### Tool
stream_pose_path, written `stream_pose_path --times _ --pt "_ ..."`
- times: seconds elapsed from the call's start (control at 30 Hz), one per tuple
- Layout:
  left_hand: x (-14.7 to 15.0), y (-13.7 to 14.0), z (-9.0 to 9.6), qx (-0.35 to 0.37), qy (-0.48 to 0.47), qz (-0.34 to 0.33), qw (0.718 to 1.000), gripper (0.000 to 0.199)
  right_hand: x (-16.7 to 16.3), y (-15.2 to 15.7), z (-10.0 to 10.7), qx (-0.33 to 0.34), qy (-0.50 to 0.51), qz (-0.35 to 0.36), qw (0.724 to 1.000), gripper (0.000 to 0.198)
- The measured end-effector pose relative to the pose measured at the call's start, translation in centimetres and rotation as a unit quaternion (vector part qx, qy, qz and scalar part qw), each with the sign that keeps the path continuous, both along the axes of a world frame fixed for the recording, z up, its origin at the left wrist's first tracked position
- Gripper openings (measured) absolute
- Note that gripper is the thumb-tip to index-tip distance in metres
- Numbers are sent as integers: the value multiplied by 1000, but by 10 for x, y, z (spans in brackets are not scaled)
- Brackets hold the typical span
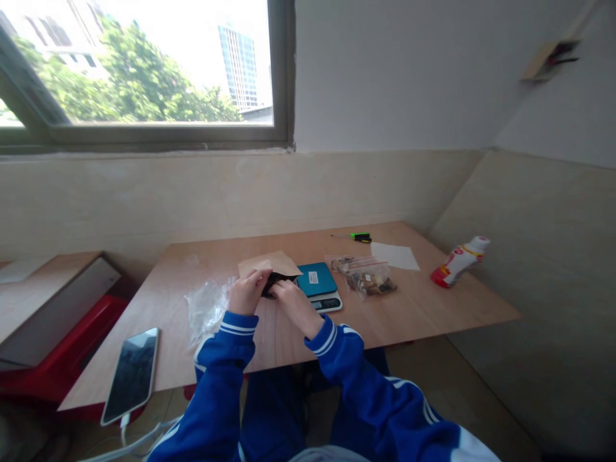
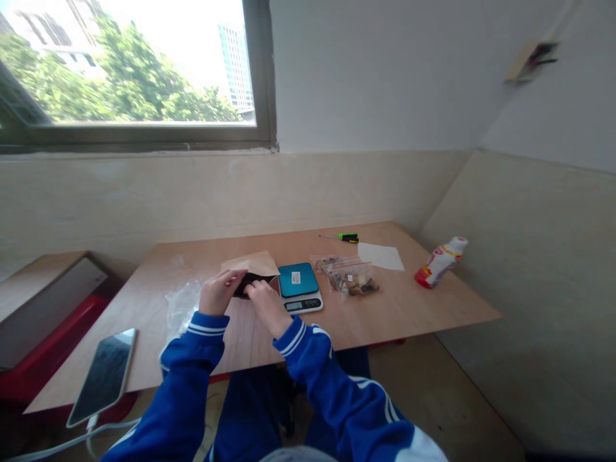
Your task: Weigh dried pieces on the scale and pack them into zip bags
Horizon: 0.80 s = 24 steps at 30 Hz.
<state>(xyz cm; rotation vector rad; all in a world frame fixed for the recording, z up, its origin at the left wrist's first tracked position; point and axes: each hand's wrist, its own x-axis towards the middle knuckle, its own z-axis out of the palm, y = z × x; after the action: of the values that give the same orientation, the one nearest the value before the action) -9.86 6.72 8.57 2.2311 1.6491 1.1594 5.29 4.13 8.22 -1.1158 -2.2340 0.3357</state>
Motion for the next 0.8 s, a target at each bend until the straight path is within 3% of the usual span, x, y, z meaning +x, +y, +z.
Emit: stream_pose_path --times 0.13,0.2,0.33,0.43,0.5,0.57,0.67,0.73,0.8 --pt "-6 7 5 -4 -15 3 1000 20 34 -27 24 38 162 32 986 21" --pt "-8 9 6 -3 -25 3 1000 20 56 -27 19 51 226 -17 973 18" --pt "-8 11 8 1 -43 7 999 22 88 9 -25 28 204 -154 966 20" --pt "-6 11 9 4 -50 10 999 25 96 41 -60 11 181 -172 968 21" --pt "-6 10 9 5 -49 13 999 25 95 49 -70 16 174 -174 969 19" --pt "-6 10 9 5 -45 17 999 23 88 43 -68 30 172 -183 968 20" --pt "-4 11 8 1 -34 22 999 19 69 16 -47 78 182 -185 963 27" --pt "-3 11 7 -1 -28 23 999 18 51 -2 -28 116 171 -123 971 29" --pt "-2 10 6 -4 -24 23 999 19 32 -11 -12 107 108 -21 988 29"
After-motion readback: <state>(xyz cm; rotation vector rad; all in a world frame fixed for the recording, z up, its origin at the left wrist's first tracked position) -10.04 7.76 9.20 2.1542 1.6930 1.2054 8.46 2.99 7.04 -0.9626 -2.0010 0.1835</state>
